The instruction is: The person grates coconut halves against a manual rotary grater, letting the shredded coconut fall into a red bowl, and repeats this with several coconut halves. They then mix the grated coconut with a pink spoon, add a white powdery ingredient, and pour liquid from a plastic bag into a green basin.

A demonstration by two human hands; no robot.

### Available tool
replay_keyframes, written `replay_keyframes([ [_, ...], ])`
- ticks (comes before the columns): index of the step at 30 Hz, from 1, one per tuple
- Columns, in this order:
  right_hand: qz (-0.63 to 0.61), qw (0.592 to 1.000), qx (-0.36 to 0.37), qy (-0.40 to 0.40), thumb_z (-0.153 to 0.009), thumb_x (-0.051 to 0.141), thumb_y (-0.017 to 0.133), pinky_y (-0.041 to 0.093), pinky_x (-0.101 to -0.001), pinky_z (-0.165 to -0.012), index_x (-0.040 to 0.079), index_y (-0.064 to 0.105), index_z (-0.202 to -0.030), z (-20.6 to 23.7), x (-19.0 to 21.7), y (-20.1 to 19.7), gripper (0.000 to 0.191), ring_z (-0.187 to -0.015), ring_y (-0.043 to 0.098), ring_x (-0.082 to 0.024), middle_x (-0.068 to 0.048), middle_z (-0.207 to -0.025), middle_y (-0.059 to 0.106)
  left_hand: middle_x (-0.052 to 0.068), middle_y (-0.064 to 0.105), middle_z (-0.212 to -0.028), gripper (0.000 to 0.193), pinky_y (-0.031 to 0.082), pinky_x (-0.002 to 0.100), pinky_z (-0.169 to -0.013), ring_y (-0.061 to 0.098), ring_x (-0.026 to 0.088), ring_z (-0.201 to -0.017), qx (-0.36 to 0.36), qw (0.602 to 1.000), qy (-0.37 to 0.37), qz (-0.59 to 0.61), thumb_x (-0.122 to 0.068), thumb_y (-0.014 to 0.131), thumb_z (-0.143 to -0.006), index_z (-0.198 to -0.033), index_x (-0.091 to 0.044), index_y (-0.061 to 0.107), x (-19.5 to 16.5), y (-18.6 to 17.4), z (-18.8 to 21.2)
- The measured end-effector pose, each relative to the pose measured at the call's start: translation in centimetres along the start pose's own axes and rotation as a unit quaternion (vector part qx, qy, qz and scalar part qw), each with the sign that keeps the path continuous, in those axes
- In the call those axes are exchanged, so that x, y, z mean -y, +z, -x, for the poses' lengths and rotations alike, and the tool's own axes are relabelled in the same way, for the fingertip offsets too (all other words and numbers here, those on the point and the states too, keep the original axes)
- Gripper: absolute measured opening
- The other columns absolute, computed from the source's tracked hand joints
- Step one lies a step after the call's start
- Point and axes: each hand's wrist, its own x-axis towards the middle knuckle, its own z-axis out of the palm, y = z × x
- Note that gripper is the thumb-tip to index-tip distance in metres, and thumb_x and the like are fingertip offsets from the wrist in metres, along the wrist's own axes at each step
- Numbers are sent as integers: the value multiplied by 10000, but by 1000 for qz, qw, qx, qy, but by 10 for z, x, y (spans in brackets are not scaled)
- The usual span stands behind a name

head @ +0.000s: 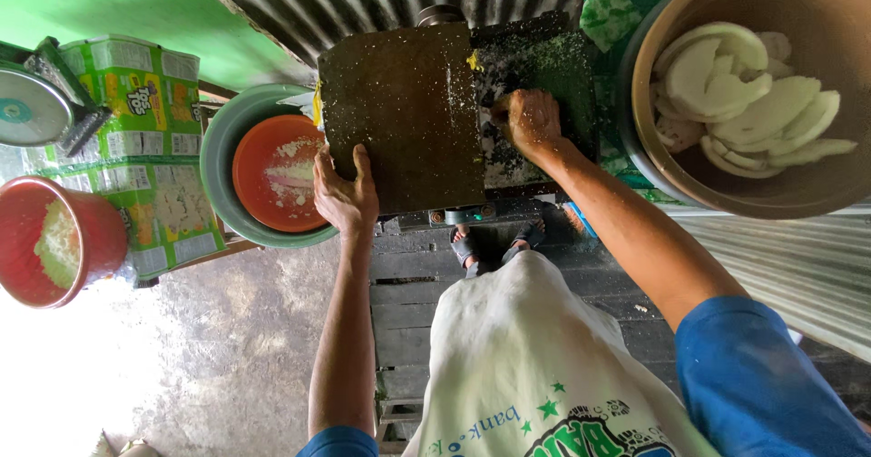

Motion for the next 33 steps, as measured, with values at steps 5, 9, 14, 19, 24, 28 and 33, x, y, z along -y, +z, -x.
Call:
replay_keyframes([
  [5,-17,996,62,64,-972,120,512,436,-562,-628,103,688,-840,-5,10,-13,221,-720,575,-384,-164,-799,593,183,718,-1114,576,560,498,-816,717,380,-979,-9,1000,5,16,-530,683,-959,-1264,-44,634,-10,-5,1],
  [9,21,998,-51,-3,-989,104,503,452,-536,-588,84,573,-750,-9,15,-19,249,-670,589,-359,-163,-715,590,173,727,-1138,575,573,503,-834,721,377,-992,-11,1000,7,11,-530,685,-966,-1267,-42,640,-17,-9,-1],
  [14,-117,966,103,207,-996,117,473,426,-542,-507,56,484,-645,-9,14,-15,357,-525,523,-366,-240,-655,522,179,708,-1201,633,577,459,-812,722,337,-1022,12,999,-41,-32,-554,695,-940,-1288,-30,633,-19,-7,-5],
  [19,22,981,170,86,-871,175,626,476,-472,-550,84,565,-686,-6,13,-25,214,-582,560,-288,-194,-675,527,183,720,-1283,606,569,454,-1027,709,368,-1137,8,972,2,237,-505,744,-1027,-1327,8,626,-16,-3,4],
  [24,-120,989,84,3,-948,124,679,541,-413,-671,67,690,-961,15,2,-63,60,-744,650,-253,-148,-862,658,179,748,-1174,565,568,445,-892,733,343,-1005,7,1000,2,22,-461,750,-983,-1291,4,661,-12,-7,11],
  [28,-270,958,-61,72,-1043,179,683,604,-326,-777,86,742,-1191,44,-44,-118,184,-887,716,-168,-89,-1053,757,183,751,-1165,516,569,442,-889,734,338,-1008,1,999,17,32,-441,738,-997,-1275,-12,670,-11,-9,11],
  [33,-3,984,-51,169,-1053,168,562,438,-464,-967,57,660,-1339,71,-145,-152,322,-1133,573,-343,-201,-1280,635,160,759,-1131,486,565,436,-849,739,331,-972,7,1000,-14,22,-448,751,-980,-1247,-49,679,-7,-6,10],
])
